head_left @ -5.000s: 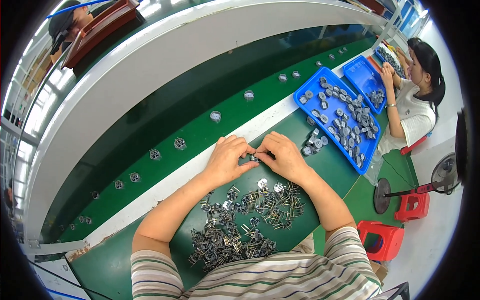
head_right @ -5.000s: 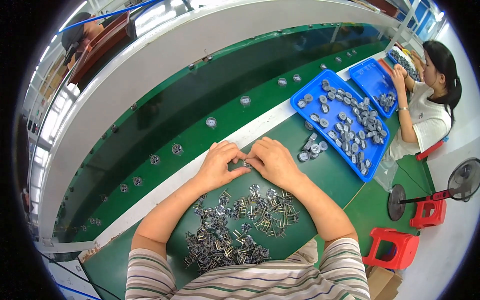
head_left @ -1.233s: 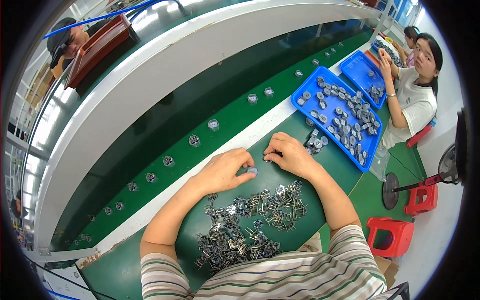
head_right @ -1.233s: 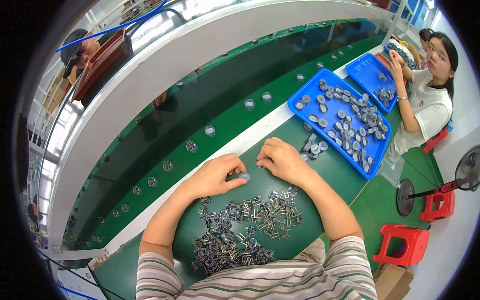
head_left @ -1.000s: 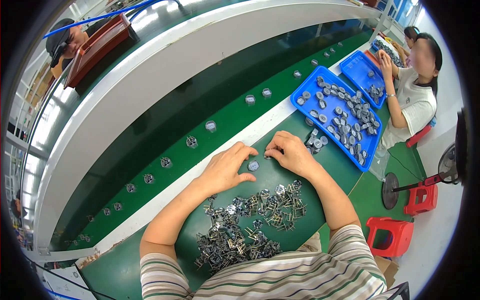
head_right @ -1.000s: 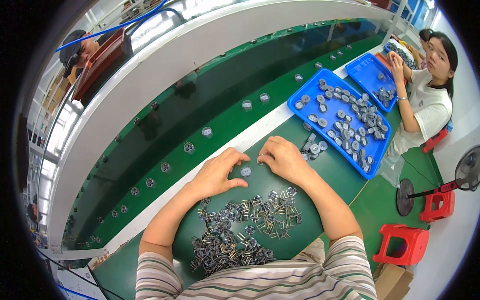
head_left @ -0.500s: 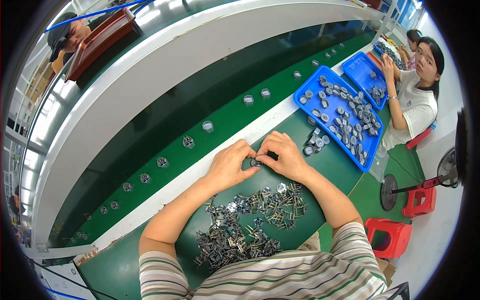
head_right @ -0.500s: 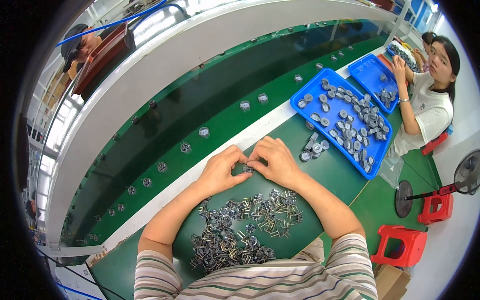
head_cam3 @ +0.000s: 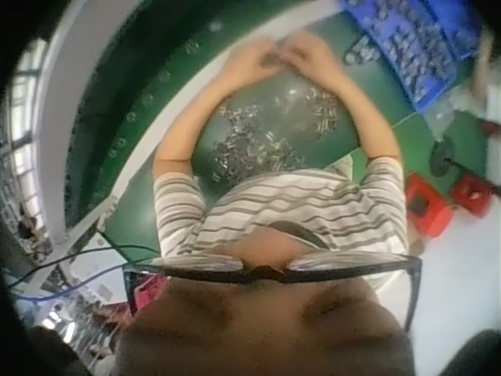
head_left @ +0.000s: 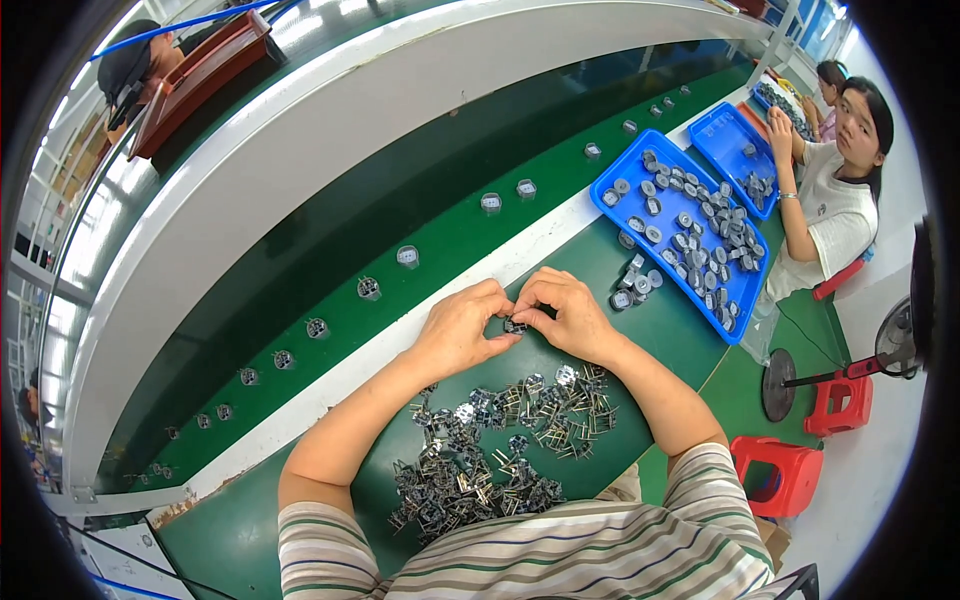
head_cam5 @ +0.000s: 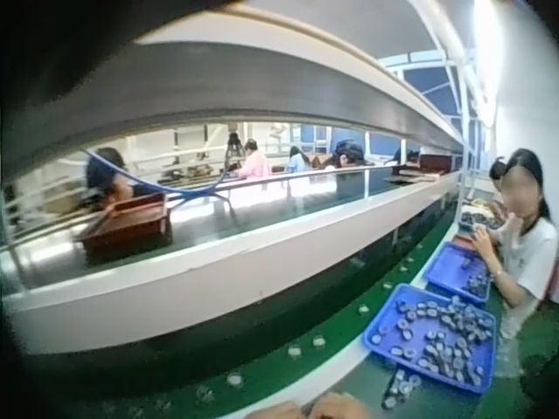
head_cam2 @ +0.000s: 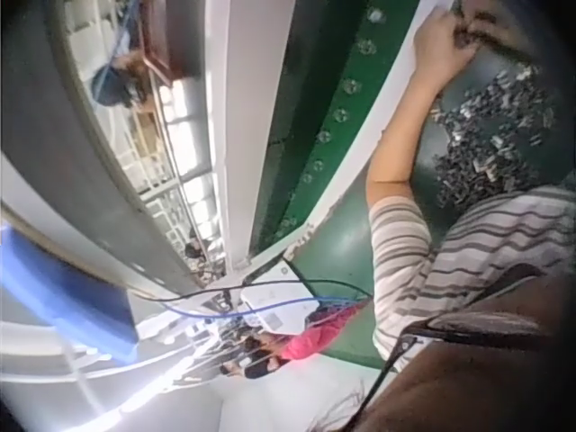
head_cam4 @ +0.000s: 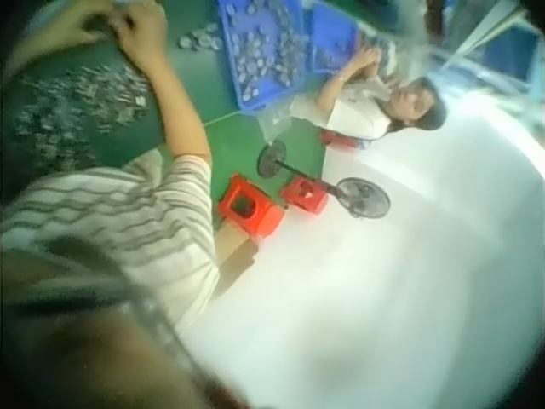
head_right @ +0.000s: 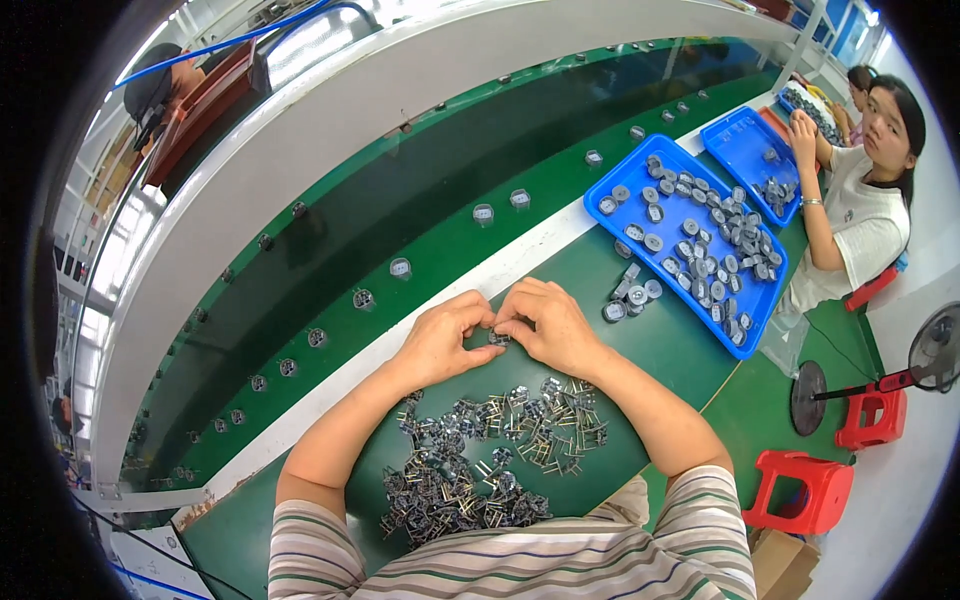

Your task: The person assembles small electronic components by hand, inserting metal pins into plastic housings at an industrial workstation.

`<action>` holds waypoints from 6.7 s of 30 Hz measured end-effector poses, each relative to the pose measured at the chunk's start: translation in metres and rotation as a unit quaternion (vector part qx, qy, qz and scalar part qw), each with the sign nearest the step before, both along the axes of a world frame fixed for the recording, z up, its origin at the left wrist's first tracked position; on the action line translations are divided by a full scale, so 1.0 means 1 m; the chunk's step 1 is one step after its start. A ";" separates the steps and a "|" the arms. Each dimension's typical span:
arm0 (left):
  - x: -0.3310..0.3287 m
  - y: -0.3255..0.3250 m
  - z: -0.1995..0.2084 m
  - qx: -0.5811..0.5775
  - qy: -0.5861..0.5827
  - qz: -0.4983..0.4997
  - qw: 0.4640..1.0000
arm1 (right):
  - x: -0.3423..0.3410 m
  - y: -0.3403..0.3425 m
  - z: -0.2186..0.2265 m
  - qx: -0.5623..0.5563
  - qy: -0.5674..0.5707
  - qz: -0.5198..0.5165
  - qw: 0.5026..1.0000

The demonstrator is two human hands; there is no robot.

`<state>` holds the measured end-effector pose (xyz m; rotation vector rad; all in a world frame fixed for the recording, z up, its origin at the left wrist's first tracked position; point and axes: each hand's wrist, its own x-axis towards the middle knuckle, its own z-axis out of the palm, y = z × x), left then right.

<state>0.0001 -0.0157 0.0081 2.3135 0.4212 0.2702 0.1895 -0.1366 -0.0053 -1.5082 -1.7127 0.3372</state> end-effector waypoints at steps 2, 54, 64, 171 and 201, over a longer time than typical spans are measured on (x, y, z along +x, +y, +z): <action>0.000 0.001 -0.001 0.003 0.000 -0.003 1.000 | -0.001 0.000 -0.001 -0.004 0.020 -0.001 1.000; -0.039 0.058 0.027 0.155 0.009 0.085 0.984 | 0.015 -0.006 0.014 -0.071 -0.064 -0.006 0.995; -0.001 0.000 0.004 -0.046 -0.046 0.007 0.998 | 0.016 -0.008 0.015 -0.094 -0.060 -0.024 0.993; -0.098 0.049 0.009 0.109 -0.061 0.180 0.976 | 0.014 -0.004 0.024 0.129 -0.157 -0.181 0.962; -0.012 -0.002 -0.004 0.004 -0.067 -0.001 0.998 | 0.006 -0.013 0.024 0.035 -0.185 0.005 0.982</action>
